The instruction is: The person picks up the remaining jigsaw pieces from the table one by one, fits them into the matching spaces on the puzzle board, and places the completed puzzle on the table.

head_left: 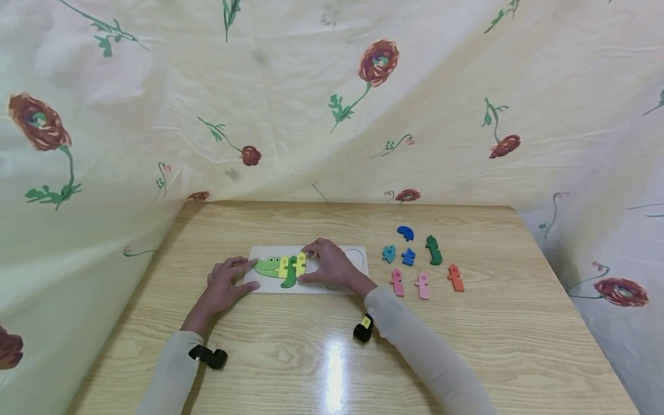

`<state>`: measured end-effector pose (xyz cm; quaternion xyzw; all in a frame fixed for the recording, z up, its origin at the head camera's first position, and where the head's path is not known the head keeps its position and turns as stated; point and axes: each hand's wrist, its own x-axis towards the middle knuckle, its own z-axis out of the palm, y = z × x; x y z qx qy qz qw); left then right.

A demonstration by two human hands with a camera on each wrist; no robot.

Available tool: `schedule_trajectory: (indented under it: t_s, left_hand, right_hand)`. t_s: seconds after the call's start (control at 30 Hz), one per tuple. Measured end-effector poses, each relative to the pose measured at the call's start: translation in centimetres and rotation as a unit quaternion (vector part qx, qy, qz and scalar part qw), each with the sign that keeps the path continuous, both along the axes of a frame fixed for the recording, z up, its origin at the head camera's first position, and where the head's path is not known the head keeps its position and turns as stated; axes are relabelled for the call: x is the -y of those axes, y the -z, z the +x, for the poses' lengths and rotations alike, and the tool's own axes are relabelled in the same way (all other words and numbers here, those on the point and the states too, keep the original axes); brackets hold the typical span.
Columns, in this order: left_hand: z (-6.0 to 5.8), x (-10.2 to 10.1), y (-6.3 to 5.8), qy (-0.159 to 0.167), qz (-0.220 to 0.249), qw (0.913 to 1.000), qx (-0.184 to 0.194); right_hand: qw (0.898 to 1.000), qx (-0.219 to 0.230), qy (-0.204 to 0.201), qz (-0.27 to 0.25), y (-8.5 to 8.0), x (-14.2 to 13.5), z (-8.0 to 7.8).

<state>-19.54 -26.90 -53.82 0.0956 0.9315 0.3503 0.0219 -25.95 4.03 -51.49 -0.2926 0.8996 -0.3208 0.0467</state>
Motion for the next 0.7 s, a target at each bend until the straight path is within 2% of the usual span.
schedule_trajectory:
  t_s: [0.23,0.7]
  left_hand:
    - [0.04,-0.05,-0.1,0.0,0.0,1.0,0.001]
    - [0.02,-0.06,-0.11,-0.001,0.001,1.0,0.002]
  right_hand:
    - [1.0,0.001,0.01,0.022,0.35,0.28,-0.15]
    - [0.999,-0.013,0.001,0.037,0.4,0.37,-0.12]
